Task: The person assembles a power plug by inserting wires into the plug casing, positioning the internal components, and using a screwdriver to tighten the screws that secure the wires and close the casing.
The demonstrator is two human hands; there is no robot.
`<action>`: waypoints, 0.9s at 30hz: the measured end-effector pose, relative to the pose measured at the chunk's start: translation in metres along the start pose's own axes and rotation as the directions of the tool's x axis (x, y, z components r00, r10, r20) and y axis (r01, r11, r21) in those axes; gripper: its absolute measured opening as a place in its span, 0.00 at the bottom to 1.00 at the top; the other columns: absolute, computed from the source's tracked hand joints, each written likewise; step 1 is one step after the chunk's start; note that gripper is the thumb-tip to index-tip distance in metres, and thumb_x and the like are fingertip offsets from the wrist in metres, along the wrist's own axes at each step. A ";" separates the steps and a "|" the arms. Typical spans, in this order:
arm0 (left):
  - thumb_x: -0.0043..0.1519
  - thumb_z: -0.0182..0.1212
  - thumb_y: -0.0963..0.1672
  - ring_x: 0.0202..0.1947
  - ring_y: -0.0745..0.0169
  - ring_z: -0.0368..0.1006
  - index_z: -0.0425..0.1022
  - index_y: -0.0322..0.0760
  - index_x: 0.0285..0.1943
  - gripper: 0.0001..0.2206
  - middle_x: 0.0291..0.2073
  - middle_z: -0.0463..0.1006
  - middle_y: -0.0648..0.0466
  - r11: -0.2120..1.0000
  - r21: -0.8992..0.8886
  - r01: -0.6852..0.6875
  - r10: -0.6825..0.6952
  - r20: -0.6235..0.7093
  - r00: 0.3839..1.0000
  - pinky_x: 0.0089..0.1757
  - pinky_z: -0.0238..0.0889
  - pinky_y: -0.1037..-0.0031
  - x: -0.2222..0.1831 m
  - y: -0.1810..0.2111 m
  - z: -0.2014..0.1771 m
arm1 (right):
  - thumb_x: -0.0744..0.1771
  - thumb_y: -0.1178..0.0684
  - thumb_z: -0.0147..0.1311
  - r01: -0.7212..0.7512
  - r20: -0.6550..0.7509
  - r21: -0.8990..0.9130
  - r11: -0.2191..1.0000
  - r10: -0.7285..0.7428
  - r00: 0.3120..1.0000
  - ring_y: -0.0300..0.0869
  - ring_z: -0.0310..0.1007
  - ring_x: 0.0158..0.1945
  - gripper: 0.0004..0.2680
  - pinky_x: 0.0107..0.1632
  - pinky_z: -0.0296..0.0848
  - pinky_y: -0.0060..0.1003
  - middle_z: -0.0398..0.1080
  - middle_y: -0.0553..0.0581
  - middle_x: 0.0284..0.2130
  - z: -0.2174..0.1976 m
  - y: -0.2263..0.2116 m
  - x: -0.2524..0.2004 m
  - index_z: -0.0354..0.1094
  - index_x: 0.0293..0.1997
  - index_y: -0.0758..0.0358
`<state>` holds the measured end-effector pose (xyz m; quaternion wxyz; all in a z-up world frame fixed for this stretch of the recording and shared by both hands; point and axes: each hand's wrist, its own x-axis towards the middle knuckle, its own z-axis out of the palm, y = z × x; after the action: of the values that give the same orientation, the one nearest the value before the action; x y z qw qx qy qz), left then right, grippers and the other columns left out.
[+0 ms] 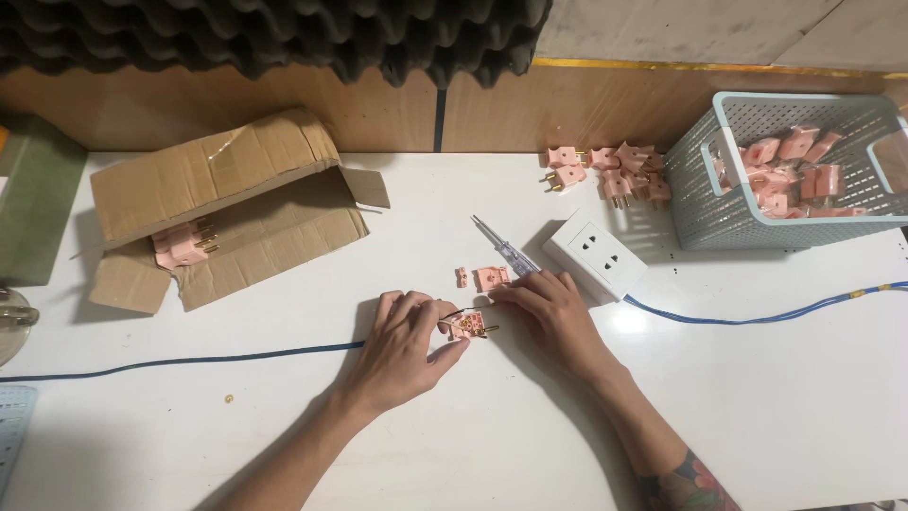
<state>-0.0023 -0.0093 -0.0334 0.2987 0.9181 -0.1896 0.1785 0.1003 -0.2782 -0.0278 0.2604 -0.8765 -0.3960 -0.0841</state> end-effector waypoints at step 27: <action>0.68 0.73 0.45 0.51 0.56 0.77 0.71 0.47 0.45 0.11 0.36 0.84 0.55 1.000 -0.019 -0.005 0.006 0.031 1.000 0.56 0.61 0.55 -0.008 -0.011 0.015 | 0.69 0.46 0.72 -0.031 -0.089 0.053 0.998 0.036 0.995 0.42 0.74 0.36 0.05 0.47 0.67 0.40 0.73 0.48 0.33 0.034 -0.043 0.002 0.84 0.42 0.51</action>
<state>-0.0011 -0.0086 -0.0539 0.3041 0.9173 -0.1984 0.1632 0.0675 -0.2352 -0.0394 0.3018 -0.8714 -0.3713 -0.1087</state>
